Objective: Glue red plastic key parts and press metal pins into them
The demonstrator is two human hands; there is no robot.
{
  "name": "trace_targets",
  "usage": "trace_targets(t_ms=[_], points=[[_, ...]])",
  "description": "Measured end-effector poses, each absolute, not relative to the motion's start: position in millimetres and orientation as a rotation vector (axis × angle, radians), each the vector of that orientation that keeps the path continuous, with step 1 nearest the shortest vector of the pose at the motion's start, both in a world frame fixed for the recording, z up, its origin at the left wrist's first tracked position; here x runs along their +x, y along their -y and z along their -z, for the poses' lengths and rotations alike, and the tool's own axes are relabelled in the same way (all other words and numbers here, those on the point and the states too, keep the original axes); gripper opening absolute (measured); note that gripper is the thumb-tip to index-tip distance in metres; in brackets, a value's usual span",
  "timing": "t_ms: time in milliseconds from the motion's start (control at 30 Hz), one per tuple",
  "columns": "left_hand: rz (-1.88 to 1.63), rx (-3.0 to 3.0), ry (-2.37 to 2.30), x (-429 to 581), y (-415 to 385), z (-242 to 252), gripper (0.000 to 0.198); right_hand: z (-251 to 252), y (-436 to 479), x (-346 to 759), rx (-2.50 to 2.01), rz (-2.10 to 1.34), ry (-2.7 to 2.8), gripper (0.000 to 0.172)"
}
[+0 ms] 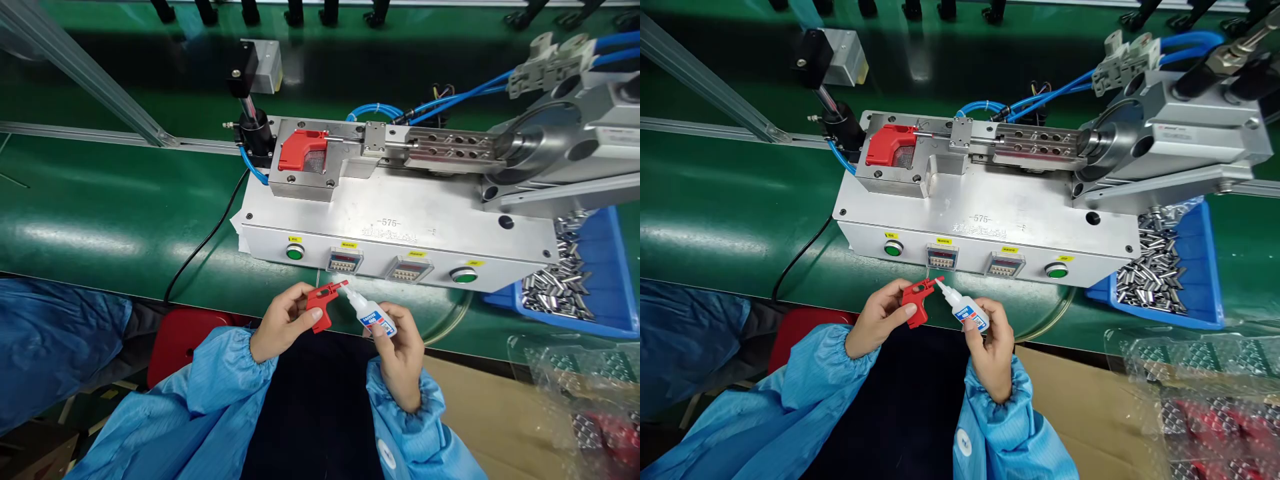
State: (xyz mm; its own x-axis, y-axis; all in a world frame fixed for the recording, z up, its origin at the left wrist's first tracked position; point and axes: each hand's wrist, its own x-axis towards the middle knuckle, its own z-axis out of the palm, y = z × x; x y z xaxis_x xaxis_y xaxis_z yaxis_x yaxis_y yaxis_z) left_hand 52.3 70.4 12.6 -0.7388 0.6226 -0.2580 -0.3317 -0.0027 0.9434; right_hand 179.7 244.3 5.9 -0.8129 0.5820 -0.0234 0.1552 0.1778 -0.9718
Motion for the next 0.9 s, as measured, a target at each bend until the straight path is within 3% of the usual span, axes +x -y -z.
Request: trace_targets(t_ms=[467, 900], points=[[-1.823, 0.358, -1.604, 53, -67, -11, 0.024, -21, -239, 166, -0.751, -1.403, 2.128, 0.021], [-1.832, 0.364, -1.603, 53, -69, -12, 0.029, -18, -240, 170, -0.672, -1.291, 2.106, 0.021]])
